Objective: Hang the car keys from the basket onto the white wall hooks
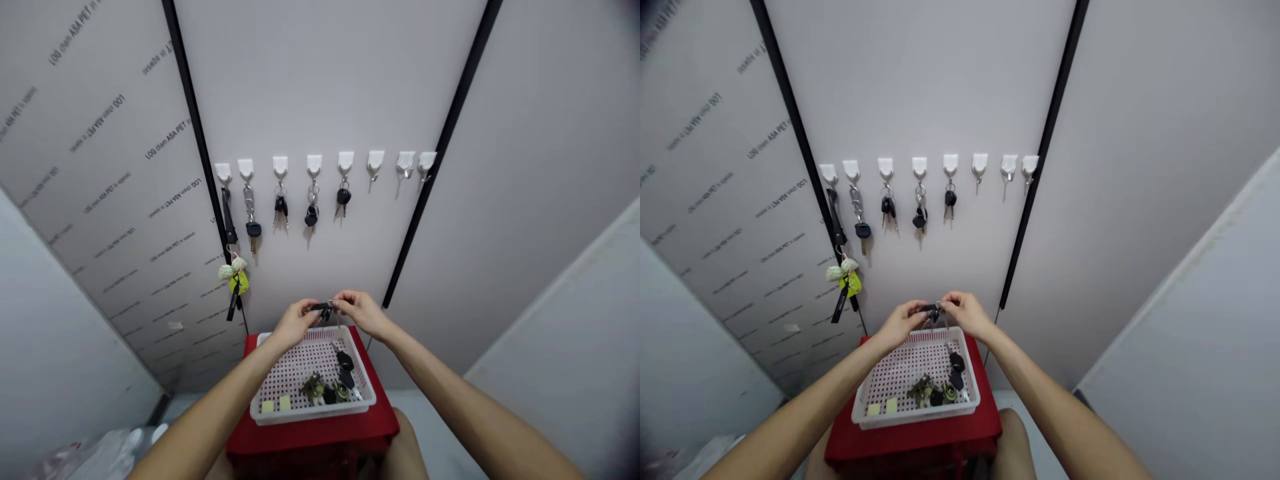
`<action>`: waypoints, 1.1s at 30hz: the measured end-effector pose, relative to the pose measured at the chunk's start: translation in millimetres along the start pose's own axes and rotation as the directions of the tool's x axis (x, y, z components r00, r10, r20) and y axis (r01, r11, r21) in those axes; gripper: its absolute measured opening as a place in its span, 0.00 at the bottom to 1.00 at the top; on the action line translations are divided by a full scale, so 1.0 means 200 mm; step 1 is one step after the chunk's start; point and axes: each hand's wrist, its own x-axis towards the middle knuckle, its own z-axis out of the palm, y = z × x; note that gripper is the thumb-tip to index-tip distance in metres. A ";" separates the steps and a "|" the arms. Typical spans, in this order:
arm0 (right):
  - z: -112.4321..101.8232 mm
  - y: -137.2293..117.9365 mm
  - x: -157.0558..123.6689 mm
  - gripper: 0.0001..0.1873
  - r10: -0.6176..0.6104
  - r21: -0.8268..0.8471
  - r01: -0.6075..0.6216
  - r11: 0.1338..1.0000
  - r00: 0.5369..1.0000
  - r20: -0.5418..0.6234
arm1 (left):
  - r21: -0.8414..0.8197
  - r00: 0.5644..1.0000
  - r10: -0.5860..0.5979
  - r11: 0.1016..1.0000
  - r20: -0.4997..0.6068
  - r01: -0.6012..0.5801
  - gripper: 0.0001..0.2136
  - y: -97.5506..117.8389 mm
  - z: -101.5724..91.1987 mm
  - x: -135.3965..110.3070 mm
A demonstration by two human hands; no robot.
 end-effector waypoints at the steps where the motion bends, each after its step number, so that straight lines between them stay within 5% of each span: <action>1: -0.03 -0.02 0.01 0.10 -0.052 -0.068 0.049 0.996 0.997 -0.050 | 0.010 1.000 0.027 1.000 -0.014 -0.027 0.12 0.03 0.01 0.02; 6: -0.21 -0.19 0.07 0.11 -0.213 -0.230 0.157 0.961 0.947 -0.242 | 0.180 0.961 0.257 0.955 -0.101 -0.236 0.17 0.28 0.07 0.11; 11: -0.43 -0.42 0.20 0.11 -0.351 -0.241 0.262 0.934 0.795 -0.495 | 0.362 0.819 0.562 0.793 -0.121 -0.490 0.18 0.61 0.14 0.20; 14: -0.53 -0.53 0.29 0.12 -0.394 -0.273 0.285 0.919 0.706 -0.589 | 0.447 0.774 0.620 0.733 -0.127 -0.514 0.18 0.76 0.16 0.26; 18: -0.60 -0.61 0.39 0.11 -0.430 -0.374 0.227 0.899 0.624 -0.653 | 0.540 0.771 0.620 0.703 -0.145 -0.463 0.18 0.87 0.16 0.34; 23: -0.60 -0.62 0.45 0.10 -0.405 -0.444 0.115 0.889 0.649 -0.644 | 0.591 0.820 0.551 0.717 -0.156 -0.370 0.18 0.88 0.15 0.39; 27: -0.60 -0.56 0.42 0.12 -0.433 -0.467 0.143 0.873 0.666 -0.607 | 0.557 0.829 0.546 0.728 -0.121 -0.399 0.20 0.81 0.15 0.34; 31: -0.53 -0.42 0.29 0.15 -0.420 -0.443 0.137 0.886 0.643 -0.641 | 0.490 0.893 0.444 0.796 -0.076 -0.355 0.19 0.59 0.13 0.22; 33: -0.44 -0.29 0.19 0.15 -0.372 -0.450 0.100 0.887 0.731 -0.572 | 0.489 0.941 0.336 0.826 -0.025 -0.282 0.18 0.40 0.10 0.15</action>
